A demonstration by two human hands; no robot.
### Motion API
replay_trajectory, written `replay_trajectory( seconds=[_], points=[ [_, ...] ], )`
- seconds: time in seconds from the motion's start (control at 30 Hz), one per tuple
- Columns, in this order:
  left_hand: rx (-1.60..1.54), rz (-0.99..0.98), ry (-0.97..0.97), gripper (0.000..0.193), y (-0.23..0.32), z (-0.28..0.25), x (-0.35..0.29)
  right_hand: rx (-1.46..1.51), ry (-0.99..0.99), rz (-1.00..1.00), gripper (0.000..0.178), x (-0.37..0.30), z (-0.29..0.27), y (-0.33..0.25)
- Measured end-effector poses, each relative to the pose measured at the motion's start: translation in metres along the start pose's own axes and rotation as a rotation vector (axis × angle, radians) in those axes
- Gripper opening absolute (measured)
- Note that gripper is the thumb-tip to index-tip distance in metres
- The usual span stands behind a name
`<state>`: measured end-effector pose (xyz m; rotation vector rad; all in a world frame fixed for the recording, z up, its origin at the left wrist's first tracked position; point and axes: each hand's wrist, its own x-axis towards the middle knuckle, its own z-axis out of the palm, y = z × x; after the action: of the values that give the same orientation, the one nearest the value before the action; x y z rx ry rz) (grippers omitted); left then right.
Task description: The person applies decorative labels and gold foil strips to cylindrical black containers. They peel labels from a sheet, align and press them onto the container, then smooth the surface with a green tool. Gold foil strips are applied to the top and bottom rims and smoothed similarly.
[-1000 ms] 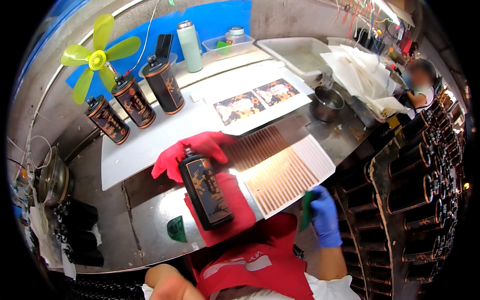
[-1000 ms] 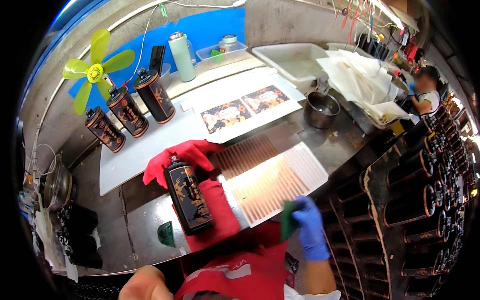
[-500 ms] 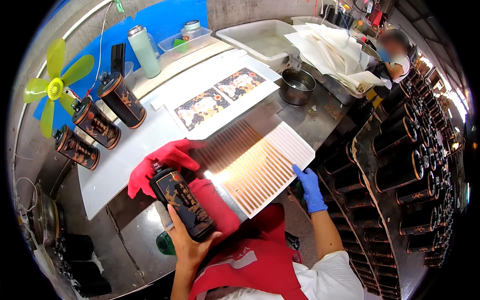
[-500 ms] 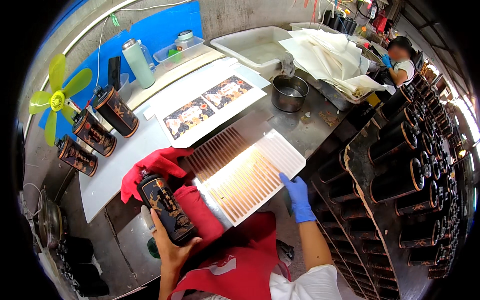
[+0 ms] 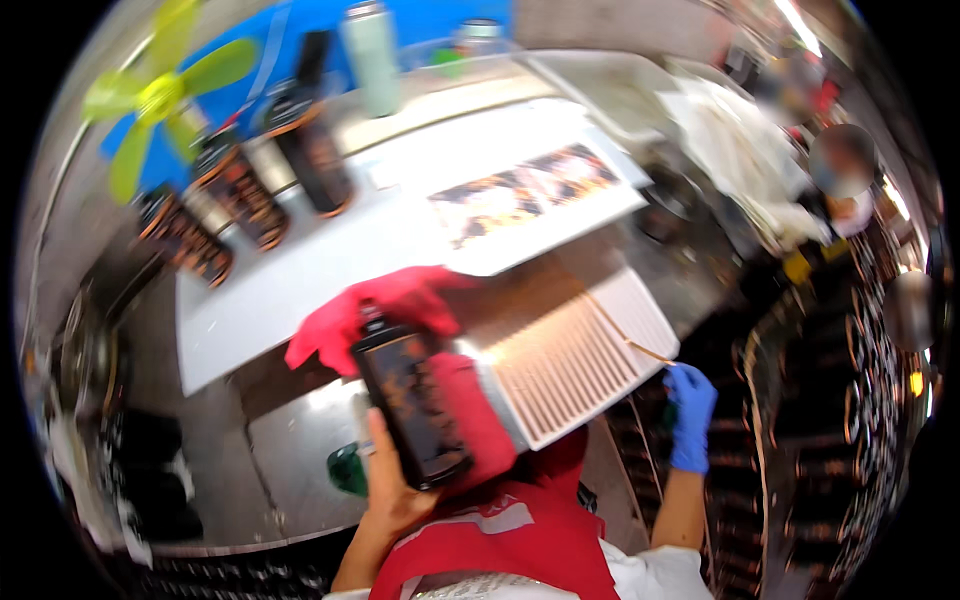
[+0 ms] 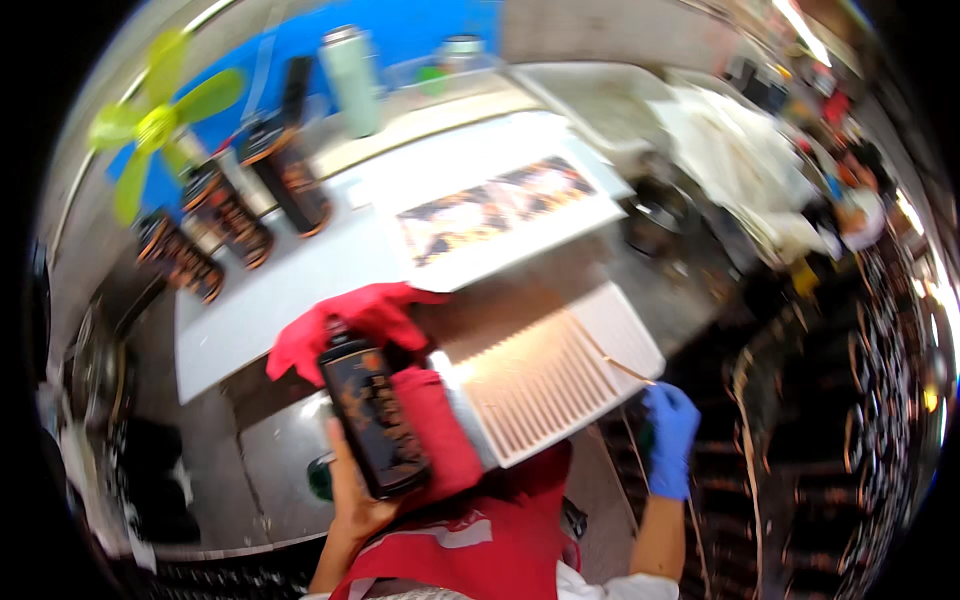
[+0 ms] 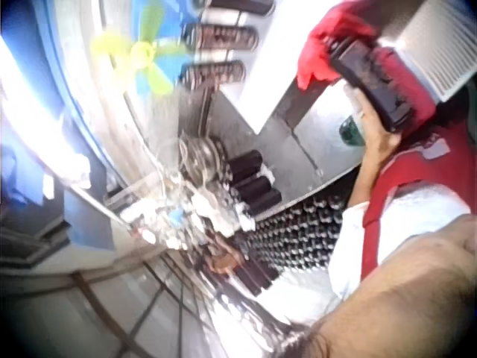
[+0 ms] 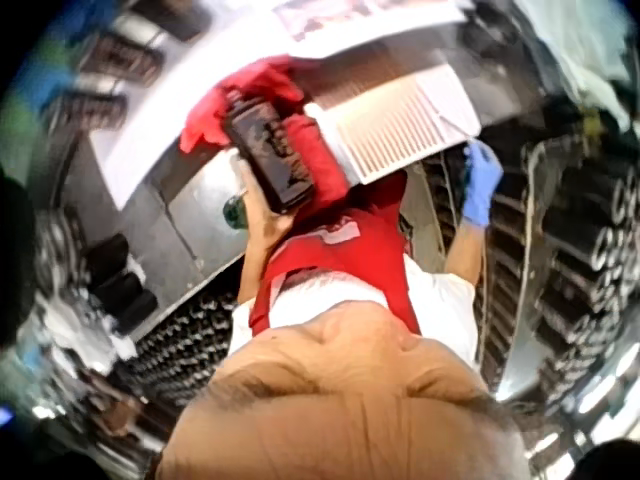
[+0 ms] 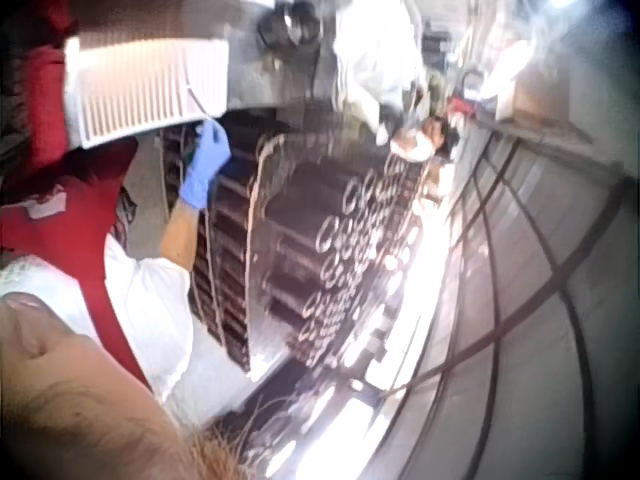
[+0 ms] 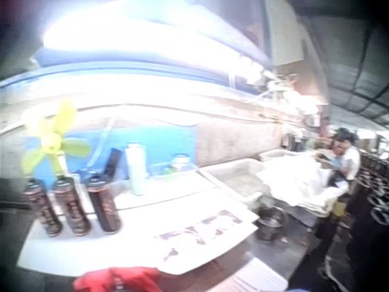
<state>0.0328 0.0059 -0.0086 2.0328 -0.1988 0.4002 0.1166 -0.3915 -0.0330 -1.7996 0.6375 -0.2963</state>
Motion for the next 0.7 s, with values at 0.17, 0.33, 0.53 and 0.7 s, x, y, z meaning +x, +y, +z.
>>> replay_trajectory(
  seconds=[0.17,0.33,0.53,0.7],
  points=[
    [0.111,0.072,-0.065,0.103,0.004,-0.011,0.013,-0.135,-0.084,-0.284,0.005,-0.002,0.0,-0.077],
    [0.027,0.093,-0.005,0.096,-0.002,-0.016,0.005,-0.223,-0.303,-0.398,0.003,-0.035,0.046,-0.163],
    [-0.063,0.131,-0.079,0.097,0.022,-0.039,0.019,-0.516,-0.714,-0.599,0.005,-0.087,0.075,-0.238],
    [-0.579,0.104,-0.21,0.052,0.07,-0.038,0.089,-0.488,-1.055,-0.681,0.008,-0.123,0.107,-0.294]
  ],
)
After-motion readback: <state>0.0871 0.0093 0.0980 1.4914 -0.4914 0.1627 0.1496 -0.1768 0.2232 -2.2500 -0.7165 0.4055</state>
